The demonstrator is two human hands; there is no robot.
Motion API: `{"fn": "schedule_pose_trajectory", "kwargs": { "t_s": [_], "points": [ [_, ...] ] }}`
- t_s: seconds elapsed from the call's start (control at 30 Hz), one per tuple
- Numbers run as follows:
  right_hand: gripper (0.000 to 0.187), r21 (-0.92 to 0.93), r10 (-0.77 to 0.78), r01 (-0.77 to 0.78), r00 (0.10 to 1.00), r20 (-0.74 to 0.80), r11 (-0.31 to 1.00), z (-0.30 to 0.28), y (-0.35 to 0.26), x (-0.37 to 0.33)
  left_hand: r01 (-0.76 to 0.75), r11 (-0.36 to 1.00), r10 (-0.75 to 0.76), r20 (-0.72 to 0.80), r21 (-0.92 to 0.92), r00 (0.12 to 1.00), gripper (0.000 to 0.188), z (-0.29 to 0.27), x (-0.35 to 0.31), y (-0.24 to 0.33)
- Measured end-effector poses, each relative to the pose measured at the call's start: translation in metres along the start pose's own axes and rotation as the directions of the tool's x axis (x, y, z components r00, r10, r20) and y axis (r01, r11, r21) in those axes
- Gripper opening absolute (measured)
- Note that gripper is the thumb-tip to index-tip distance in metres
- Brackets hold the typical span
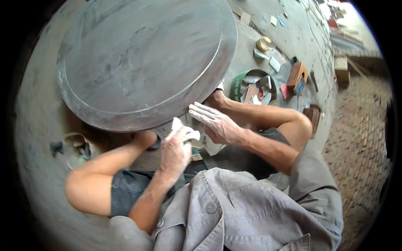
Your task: The person sits on the floor and wipes the surface of a large round metal object using a white cloth. The person repeatedly rubs the surface in circular and linear motions, occasionally adjusting the cloth and repositioning their hands to reach different areas of the object.
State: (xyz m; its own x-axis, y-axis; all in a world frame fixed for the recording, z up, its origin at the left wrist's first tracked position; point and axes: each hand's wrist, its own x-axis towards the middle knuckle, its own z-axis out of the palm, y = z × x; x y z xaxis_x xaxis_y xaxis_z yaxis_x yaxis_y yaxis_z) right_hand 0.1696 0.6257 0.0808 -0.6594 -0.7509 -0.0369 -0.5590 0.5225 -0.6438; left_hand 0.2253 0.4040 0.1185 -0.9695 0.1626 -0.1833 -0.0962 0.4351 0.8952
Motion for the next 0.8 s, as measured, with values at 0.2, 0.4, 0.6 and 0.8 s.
{"fn": "schedule_pose_trajectory", "kwargs": {
  "t_s": [0.2, 0.4, 0.6, 0.8],
  "points": [
    [0.027, 0.44, 0.287, -0.33, 0.944, 0.162, 0.835, -0.001, -0.041, -0.015, 0.163, 0.967, -0.183, 0.085, 0.196, 0.98, 0.009, 0.017, -0.009, -0.024],
    [0.03, 0.659, 0.556, -0.518, 0.812, 0.178, 0.545, -0.006, -0.028, -0.022, 0.294, 0.941, -0.279, 0.105, -0.168, 0.954, 0.023, 0.014, -0.009, -0.026],
    [0.039, 0.68, 0.479, -0.713, 0.664, 0.574, 0.172, -0.01, -0.024, -0.012, 0.339, 0.883, -0.214, 0.363, -0.326, 0.907, 0.024, 0.003, -0.005, -0.021],
    [0.032, 0.792, 0.384, -0.597, 0.707, 0.594, -0.127, -0.002, -0.007, -0.022, 0.302, 0.946, -0.29, 0.105, -0.121, 0.951, 0.024, 0.003, -0.006, -0.028]
  ]
}}
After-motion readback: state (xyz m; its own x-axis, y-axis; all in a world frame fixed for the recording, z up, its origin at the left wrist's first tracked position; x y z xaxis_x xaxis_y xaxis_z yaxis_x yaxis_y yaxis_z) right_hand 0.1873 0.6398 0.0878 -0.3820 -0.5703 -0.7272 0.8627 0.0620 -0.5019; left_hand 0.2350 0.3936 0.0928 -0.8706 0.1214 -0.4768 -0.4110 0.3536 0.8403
